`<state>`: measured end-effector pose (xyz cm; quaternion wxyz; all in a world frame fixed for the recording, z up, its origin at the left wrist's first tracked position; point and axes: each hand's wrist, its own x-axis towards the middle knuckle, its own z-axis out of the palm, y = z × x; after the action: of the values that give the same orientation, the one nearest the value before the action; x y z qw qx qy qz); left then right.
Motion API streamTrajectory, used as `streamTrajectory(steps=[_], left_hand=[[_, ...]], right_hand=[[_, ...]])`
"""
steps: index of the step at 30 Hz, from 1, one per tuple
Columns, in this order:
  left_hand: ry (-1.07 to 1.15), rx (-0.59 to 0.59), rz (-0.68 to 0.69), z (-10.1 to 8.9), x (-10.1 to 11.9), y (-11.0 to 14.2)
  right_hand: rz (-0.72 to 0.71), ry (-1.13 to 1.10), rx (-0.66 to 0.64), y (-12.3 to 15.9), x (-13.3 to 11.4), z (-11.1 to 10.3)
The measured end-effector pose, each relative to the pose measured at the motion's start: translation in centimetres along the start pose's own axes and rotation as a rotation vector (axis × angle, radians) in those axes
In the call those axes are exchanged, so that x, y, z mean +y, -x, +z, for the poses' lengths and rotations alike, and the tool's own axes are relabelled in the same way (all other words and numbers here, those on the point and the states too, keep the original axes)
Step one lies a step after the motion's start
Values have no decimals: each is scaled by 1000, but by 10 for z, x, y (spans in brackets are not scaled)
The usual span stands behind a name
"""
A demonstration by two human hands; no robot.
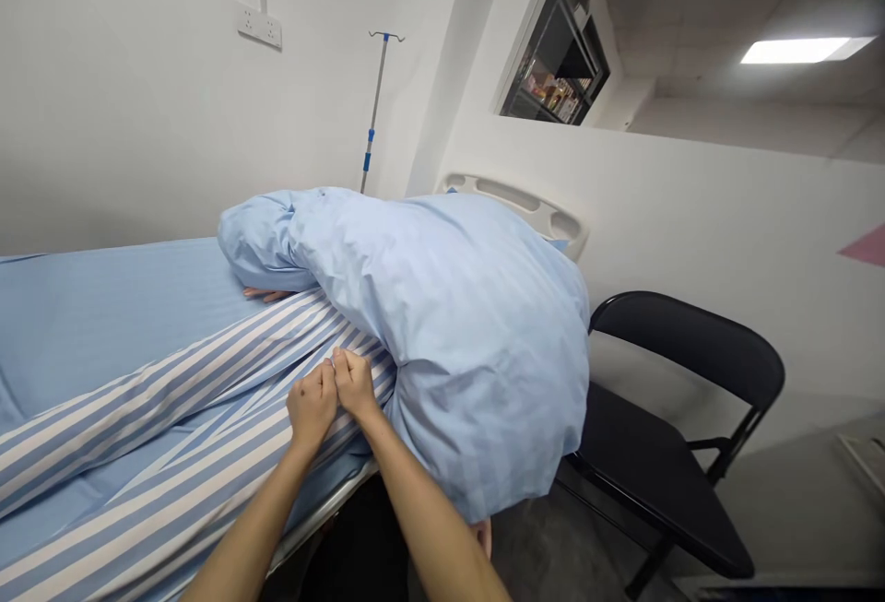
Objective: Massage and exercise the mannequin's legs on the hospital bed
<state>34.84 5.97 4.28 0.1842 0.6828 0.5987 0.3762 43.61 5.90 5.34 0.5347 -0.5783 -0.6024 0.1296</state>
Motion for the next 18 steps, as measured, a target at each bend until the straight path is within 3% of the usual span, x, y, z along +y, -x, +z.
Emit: streamTrajectory(steps=[5,11,14,18], left_hand=[[275,-34,-15,-1,18,-10],[683,57,-37,0,59,-17],[596,46,-86,11,49,-12],[409,-14,28,23,27,-5]], right_hand=[[45,-121,14,2,8,4],[161,-326,68,-5,15,-2],[205,-372,99,-7,18,-4],[211,-347,148,-7,17,-5]])
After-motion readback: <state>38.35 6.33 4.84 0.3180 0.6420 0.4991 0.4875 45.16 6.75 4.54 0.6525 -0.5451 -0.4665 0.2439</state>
